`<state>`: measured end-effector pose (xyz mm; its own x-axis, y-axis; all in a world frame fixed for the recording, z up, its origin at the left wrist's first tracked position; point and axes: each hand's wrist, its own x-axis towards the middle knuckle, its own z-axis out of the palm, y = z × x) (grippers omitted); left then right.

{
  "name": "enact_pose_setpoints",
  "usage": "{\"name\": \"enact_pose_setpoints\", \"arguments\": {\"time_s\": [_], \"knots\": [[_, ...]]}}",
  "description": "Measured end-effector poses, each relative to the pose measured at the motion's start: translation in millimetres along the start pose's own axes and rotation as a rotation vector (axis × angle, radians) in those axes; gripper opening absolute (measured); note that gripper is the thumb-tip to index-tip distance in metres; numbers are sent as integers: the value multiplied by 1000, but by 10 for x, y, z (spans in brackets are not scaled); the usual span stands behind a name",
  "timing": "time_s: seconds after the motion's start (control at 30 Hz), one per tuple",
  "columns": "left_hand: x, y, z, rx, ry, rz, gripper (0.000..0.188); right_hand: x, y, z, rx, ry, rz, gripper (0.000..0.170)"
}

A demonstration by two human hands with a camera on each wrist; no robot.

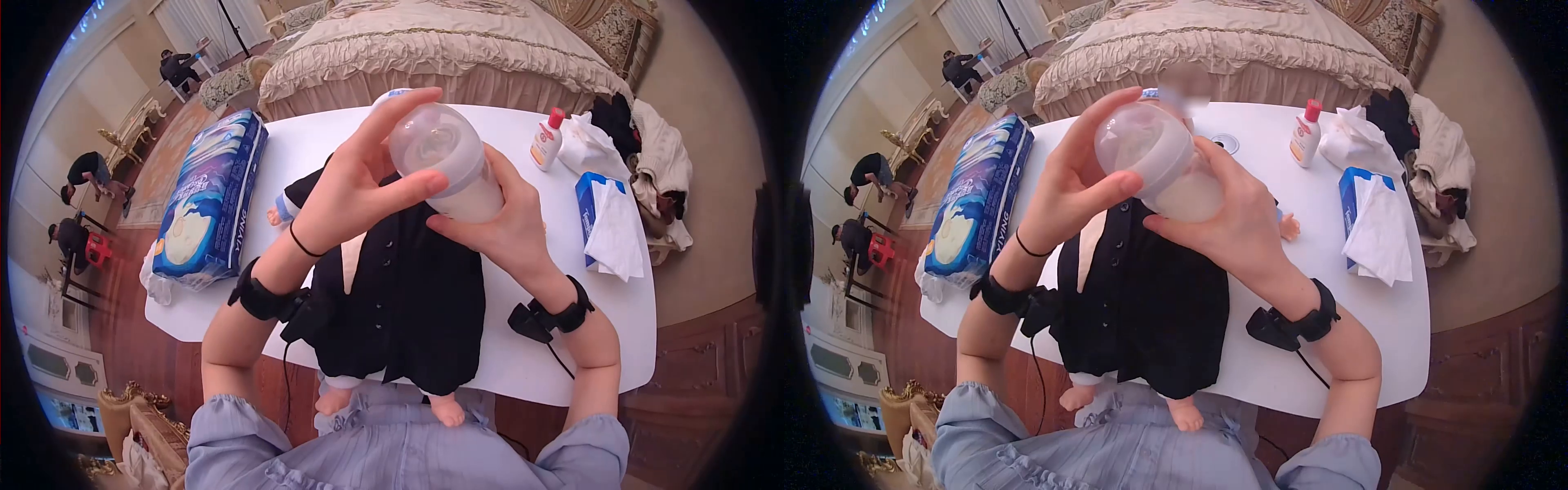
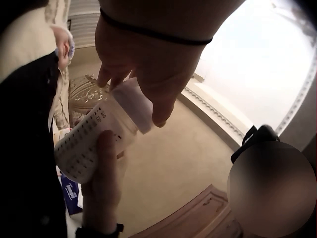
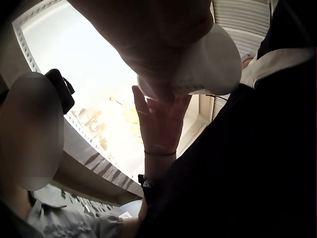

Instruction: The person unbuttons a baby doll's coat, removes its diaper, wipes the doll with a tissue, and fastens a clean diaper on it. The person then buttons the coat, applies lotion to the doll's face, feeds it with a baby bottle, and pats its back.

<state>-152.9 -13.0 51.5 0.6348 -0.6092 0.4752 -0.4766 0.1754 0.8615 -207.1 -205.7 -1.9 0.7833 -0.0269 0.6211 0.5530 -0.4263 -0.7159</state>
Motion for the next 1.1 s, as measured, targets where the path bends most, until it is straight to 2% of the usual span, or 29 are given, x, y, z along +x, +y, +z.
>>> {"name": "enact_pose_setpoints", "arguments": {"time_s": [0.07, 0.17, 0.23, 0.3, 0.37, 0.4, 0.43, 0.47, 0.53, 0.6, 0.7, 0.73, 0.8, 0.83, 0.87, 0.9, 1.03, 1.07, 1.1], "knots": [[-15, -30, 30, 50, -29, 32, 79, -4, 2, -24, -1, -7, -14, 76], [-36, -129, 148, -77, 2, 64, 86, -13, 37, -19, 38, -18, -50, 78], [-72, -261, 320, -311, 104, 194, 90, -21, 80, 43, 88, 39, -95, 85], [-146, -290, 408, -315, 125, 145, 90, -68, 26, 53, -8, 26, -92, 90], [-177, -225, 412, -86, 113, -84, 83, -62, -62, 38, -111, 10, -92, 94], [-176, -198, 353, 56, 121, -58, 76, -42, -120, 21, -110, -51, -80, 98], [-177, -189, 293, 51, 127, -62, 76, -36, -157, 10, -109, -111, -65, 102], [-171, -185, 222, 15, 211, -35, 73, -35, -165, -1, -108, -117, -62, 102], [-110, -150, -47, 6, 346, 24, 67, -33, -133, -51, -284, -78, -195, 105], [-20, -197, -599, 126, 456, 52, 63, 60, 19, -203, -254, -50, -144, 104], [-42, -497, -1404, 438, 616, 63, 63, 115, 79, -370, -109, 35, 49, 73], [-67, -642, -1637, 438, 614, 62, 63, 78, 109, -393, -109, 36, 50, 73], [-120, -982, -2071, 693, 726, -45, 68, -59, 165, -409, -168, -57, 92, 57], [-143, -1125, -2246, 689, 725, -44, 68, -121, 184, -419, -172, -56, 93, 57], [-175, -1265, -2396, 747, 761, -123, 71, -194, 200, -430, -176, -76, 168, 54], [-207, -1388, -2503, 806, 798, -203, 74, -258, 222, -443, -181, -97, 242, 51], [-257, -1707, -2693, 814, 852, -268, 76, -408, 394, -465, -314, -75, 193, 43], [-261, -1765, -2720, 803, 862, -278, 76, -442, 362, -483, -300, -75, 280, 34], [-269, -1810, -2734, 791, 872, -290, 76, -471, 373, -476, -301, -80, 282, 34]]}}
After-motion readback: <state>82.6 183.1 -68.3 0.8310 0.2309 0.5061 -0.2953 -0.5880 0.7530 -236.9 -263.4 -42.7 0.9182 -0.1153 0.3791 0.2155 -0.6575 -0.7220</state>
